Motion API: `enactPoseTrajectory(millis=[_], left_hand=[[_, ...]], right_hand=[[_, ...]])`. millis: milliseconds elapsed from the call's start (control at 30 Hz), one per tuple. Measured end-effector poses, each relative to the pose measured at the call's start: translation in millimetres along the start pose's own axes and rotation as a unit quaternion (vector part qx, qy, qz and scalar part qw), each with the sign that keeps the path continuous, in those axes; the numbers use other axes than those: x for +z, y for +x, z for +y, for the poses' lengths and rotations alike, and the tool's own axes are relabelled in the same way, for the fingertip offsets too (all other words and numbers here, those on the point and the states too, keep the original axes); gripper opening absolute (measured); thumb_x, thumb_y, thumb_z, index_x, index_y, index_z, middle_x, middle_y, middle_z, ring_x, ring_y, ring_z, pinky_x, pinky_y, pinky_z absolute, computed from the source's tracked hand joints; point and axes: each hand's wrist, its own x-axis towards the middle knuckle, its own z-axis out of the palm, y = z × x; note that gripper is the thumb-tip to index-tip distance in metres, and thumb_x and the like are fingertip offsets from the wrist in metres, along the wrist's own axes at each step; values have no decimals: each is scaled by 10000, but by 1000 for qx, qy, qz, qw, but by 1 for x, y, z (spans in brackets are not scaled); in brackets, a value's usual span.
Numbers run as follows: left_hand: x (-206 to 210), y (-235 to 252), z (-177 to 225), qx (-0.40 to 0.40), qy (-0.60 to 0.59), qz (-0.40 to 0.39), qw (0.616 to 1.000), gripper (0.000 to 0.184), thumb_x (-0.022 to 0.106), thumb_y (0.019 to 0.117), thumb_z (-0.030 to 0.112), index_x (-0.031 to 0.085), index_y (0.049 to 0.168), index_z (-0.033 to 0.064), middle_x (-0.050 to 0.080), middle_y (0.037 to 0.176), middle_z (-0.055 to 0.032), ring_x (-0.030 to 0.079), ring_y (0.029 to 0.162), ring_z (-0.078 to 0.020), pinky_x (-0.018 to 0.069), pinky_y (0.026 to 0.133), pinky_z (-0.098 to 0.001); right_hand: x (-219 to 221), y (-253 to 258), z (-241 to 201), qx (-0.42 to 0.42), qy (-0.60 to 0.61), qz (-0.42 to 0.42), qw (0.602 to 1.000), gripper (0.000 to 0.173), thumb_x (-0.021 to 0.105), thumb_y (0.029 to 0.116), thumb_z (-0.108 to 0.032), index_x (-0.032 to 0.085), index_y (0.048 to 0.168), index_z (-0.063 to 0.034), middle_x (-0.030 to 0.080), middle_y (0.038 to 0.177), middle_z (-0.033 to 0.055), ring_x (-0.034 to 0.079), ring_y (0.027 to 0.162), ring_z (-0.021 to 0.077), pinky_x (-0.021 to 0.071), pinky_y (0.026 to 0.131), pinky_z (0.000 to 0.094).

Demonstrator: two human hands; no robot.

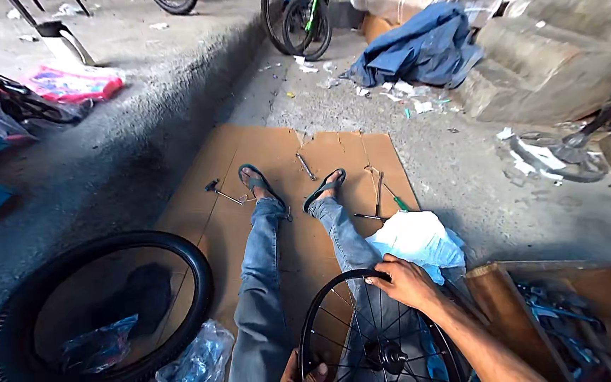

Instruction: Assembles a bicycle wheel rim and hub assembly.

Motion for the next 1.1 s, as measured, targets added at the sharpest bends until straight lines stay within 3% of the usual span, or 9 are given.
enactPoseTrajectory(millis=[67,167,267,367,467,567,733,967,1100], left_hand=[[-6,9,-4,-17,-71,-25,997,244,455,1066,194,514,1199,-2,707,1084,-203,706,1019,-330,574,940,-496],[-5,21,-1,-49,-131,-39,989,619,276,1090,521,673,892,89,738,901,-135,719,965,-314,550,983,-504],[-3,27,1,-73,-143,-32,987,685,170,1114,478,608,760,88,699,763,-112,721,881,-310,557,966,-515],[-5,33,-1,-70,-161,-52,983,672,182,1123,434,587,721,79,665,706,-96,713,815,-283,566,949,-508],[-2,30,-2,-29,-148,-49,987,629,215,1127,398,583,731,76,621,660,-61,673,712,-216,590,835,-423],[3,13,-6,21,-107,8,994,614,236,1129,370,641,773,74,642,675,-26,641,654,-118,574,694,-299],[6,-9,-20,57,-117,94,987,456,348,1111,334,703,1016,63,730,880,-52,704,840,-112,596,812,-326],[1,-5,-25,47,-95,106,989,444,320,1106,276,686,1073,26,728,931,-81,701,906,-138,582,875,-352],[2,1,-12,18,-168,68,983,451,273,1098,329,657,1018,106,725,859,-40,706,839,-104,594,815,-310]], right_hand=[[2,2,0,12,-2,7,1000,469,617,929,-621,726,1007,-171,656,1025,56,665,879,249,555,749,492],[-2,-14,-14,-13,-35,86,996,386,637,955,-500,701,1165,-182,676,1112,73,703,809,270,591,665,500],[-6,-45,-50,-108,55,137,983,278,567,1018,-397,732,1137,-207,700,1039,28,704,833,197,602,660,443],[1,-64,-90,-187,164,42,968,276,547,1035,-393,754,1127,-236,720,1074,-16,710,890,133,612,705,399],[5,-64,-124,-181,152,-105,966,323,516,1039,-379,725,1205,-196,696,1180,28,704,976,200,595,782,454],[6,-65,-144,-173,129,-167,962,312,520,1013,-363,733,1091,-149,730,1031,61,713,925,249,566,770,511],[27,-95,-165,-162,83,11,983,261,603,913,-370,711,806,-158,665,727,14,676,667,181,527,528,423],[46,-106,-175,-95,77,100,987,285,614,906,-404,713,743,-192,659,721,-31,669,710,136,520,543,365],[50,-106,-176,-96,69,112,987,294,608,905,-411,707,731,-195,650,704,-33,663,694,134,514,536,357]])
